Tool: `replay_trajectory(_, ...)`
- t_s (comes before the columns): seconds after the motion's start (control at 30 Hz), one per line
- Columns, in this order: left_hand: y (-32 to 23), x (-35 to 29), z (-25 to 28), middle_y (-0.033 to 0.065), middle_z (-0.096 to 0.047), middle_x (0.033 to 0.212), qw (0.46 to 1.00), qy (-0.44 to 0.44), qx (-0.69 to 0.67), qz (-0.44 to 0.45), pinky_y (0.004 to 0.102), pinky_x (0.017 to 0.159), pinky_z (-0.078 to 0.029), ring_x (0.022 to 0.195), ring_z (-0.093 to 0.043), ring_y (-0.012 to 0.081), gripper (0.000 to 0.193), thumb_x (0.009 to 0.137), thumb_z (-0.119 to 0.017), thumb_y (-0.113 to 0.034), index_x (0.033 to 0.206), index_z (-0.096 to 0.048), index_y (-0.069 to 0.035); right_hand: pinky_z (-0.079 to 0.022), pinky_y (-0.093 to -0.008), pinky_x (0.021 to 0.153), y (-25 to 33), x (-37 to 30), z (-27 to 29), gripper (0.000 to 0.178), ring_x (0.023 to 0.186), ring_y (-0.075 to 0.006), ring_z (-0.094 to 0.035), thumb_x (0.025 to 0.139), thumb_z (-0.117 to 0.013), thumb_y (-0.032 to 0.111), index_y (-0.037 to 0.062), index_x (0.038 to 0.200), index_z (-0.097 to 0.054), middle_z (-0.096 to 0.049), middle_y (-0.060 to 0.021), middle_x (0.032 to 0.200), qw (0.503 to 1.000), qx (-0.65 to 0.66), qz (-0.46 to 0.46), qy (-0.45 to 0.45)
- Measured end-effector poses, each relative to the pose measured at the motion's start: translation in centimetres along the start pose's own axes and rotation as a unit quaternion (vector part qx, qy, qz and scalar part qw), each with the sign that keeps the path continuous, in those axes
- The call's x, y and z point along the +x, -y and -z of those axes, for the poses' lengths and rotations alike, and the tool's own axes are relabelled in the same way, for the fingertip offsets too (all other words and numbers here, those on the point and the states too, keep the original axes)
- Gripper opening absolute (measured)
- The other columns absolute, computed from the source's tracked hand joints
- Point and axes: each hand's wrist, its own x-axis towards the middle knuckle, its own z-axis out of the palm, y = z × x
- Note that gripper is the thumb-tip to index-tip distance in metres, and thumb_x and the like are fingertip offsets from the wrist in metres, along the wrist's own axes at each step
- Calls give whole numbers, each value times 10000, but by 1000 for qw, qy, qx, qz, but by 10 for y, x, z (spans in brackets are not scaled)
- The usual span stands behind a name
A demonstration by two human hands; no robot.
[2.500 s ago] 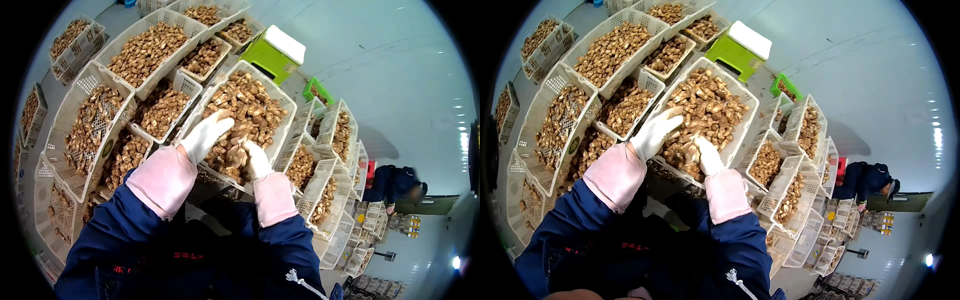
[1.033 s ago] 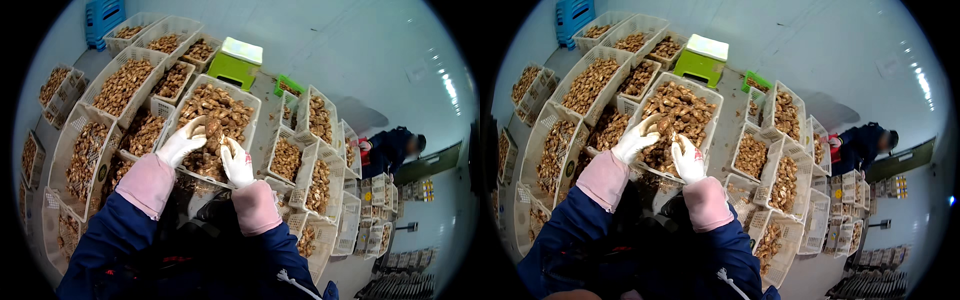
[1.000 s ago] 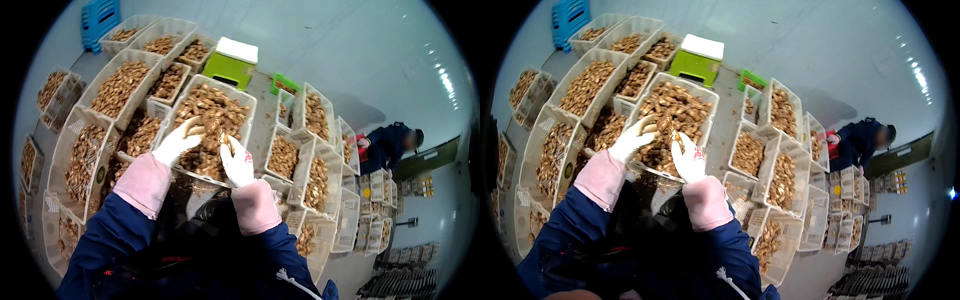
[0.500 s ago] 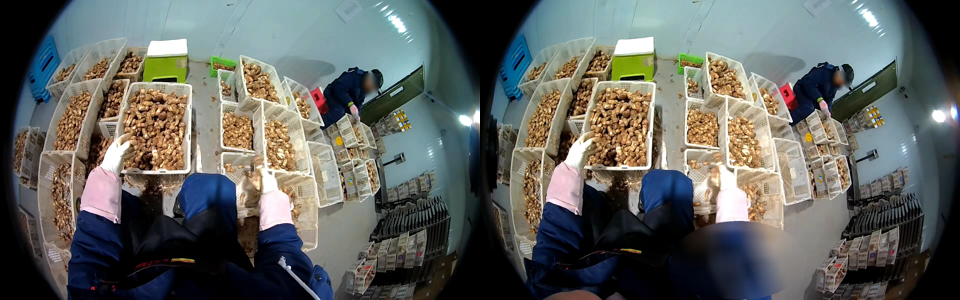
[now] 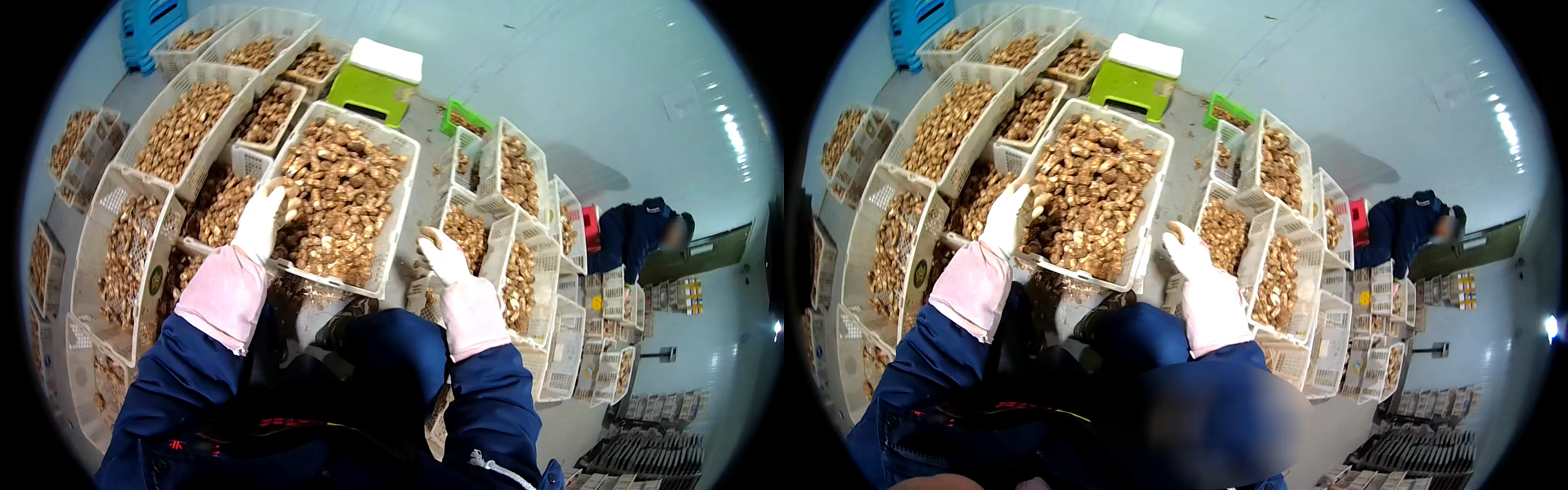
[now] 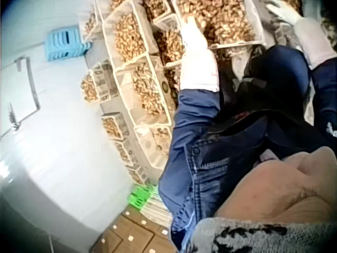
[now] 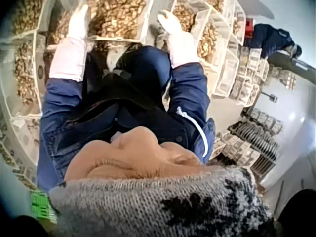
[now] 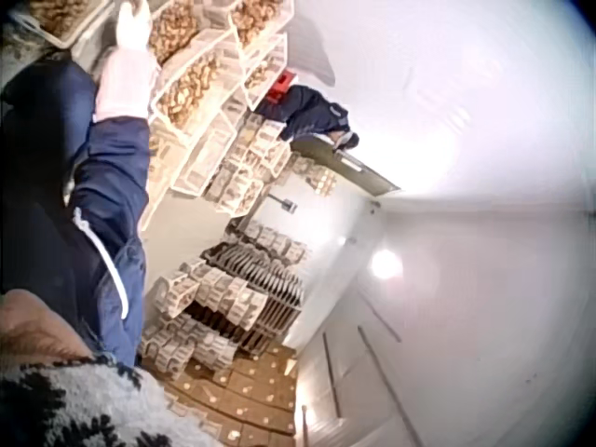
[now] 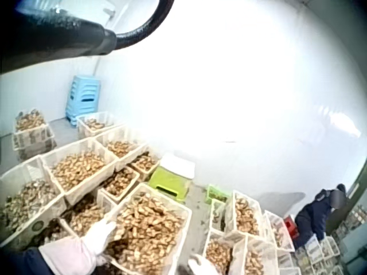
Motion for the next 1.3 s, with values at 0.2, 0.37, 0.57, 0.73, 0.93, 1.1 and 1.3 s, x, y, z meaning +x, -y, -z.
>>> replay_trajectory(0.2, -11, 13, -4, 103, -594, 1180, 996, 46, -45, -54, 281, 878, -501, 1015, -610, 178, 586, 975, -606, -285, 1406, -382, 42, -412, -422, 1065, 43, 86, -100, 723, 1337, -333, -422, 803, -701, 186, 185, 1458, -395, -383, -108, 1512, 835, -524, 169, 3)
replay_trajectory(0.37, -27, 10, -3, 103, -575, 1159, 1000, 16, -24, 10, 259, 852, -487, 985, -588, 154, 604, 981, -593, -276, 1424, -342, 50, -454, -416, 1006, 16, 129, -131, 689, 1239, -342, -501, 836, -671, 227, 206, 1462, -384, -433, -104, 1460, 838, -539, 74, -23)
replay_trajectory(0.57, -20, 13, 4, 107, -562, 1218, 993, 81, -32, 83, 278, 896, -499, 1061, -582, 164, 533, 1006, -536, -223, 1424, -344, 45, -557, -267, 614, 57, 97, -123, 323, 716, -178, -659, 1030, -462, 254, 1, 1189, -585, -690, -107, 925, 944, 285, -163, 32)
replay_trajectory(0.73, -19, -5, -19, 118, -497, 1349, 952, 260, 101, 126, 283, 912, -501, 1136, -545, 144, 680, 997, -557, -301, 1503, -249, 33, -541, -291, 816, 101, 27, -122, 451, 959, -164, -629, 1035, -471, 293, -43, 1335, -483, -640, -112, 1137, 857, 462, -12, 230)
replay_trajectory(0.93, -31, -9, -16, 150, -536, 1336, 955, 249, 148, 65, 286, 924, -502, 1074, -587, 165, 672, 972, -575, -307, 1477, -304, 43, -512, -277, 844, 116, -41, -58, 398, 1011, -152, -611, 1013, -540, 293, 19, 1301, -563, -634, -89, 1216, 978, 191, 81, -35)
replay_trajectory(1.1, -24, 7, 3, 118, -583, 1235, 995, 70, 45, 46, 284, 862, -523, 1029, -607, 166, 464, 992, -535, -181, 1395, -415, 17, -499, -320, 910, -70, -110, 93, 375, 1024, -195, -618, 1010, -526, 268, 10, 1282, -540, -654, -109, 1140, 931, 138, 30, -337)
replay_trajectory(1.3, -18, 7, 6, 80, -593, 1146, 997, 66, -1, 44, 266, 832, -519, 955, -603, 147, 476, 982, -560, -186, 1387, -419, 20, -415, -412, 1077, -182, -269, 135, 793, 1236, -390, -535, 804, -704, 475, 23, 1407, -455, -558, -255, 1319, 796, -375, -423, -217)
